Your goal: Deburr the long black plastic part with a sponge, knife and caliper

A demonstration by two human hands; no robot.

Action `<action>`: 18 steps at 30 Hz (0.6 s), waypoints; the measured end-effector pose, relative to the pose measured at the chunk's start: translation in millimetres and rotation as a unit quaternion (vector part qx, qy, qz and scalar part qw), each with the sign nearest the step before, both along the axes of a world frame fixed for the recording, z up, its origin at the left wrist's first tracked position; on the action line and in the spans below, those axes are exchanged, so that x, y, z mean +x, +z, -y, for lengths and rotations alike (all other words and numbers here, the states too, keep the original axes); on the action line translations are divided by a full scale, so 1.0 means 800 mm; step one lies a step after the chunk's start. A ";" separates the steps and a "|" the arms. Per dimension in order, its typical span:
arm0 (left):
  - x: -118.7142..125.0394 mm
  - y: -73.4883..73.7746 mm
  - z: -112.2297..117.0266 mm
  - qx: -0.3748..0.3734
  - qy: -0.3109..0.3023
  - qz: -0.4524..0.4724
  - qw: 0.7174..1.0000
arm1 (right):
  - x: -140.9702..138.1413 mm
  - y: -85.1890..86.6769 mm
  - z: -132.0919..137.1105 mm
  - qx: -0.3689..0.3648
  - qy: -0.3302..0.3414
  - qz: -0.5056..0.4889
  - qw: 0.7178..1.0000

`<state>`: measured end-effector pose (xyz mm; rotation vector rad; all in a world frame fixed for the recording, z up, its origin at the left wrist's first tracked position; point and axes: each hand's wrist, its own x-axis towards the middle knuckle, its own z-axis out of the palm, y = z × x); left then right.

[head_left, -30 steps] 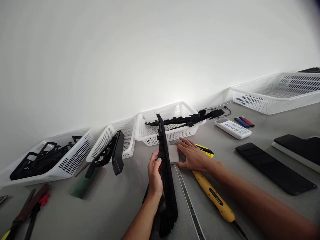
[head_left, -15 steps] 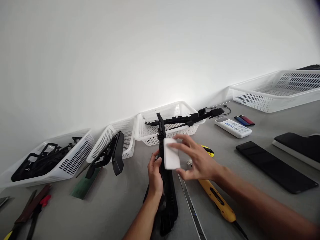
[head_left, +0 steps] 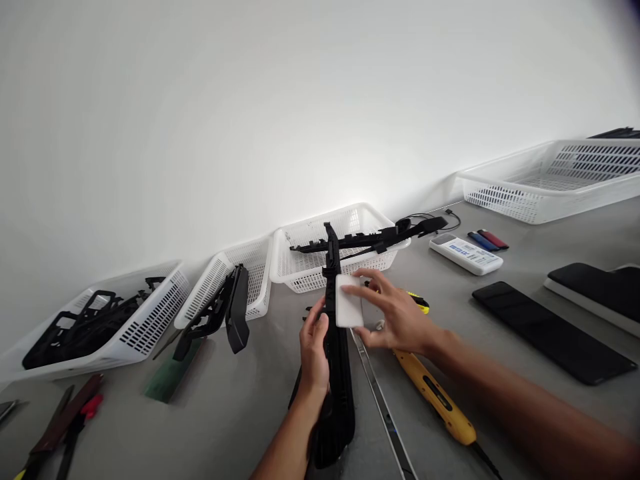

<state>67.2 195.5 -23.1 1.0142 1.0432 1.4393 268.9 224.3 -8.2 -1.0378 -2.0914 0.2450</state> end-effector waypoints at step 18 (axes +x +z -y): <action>-0.005 -0.008 -0.007 -0.011 0.022 -0.013 1.000 | -0.008 -0.002 0.005 0.001 0.056 0.016 0.998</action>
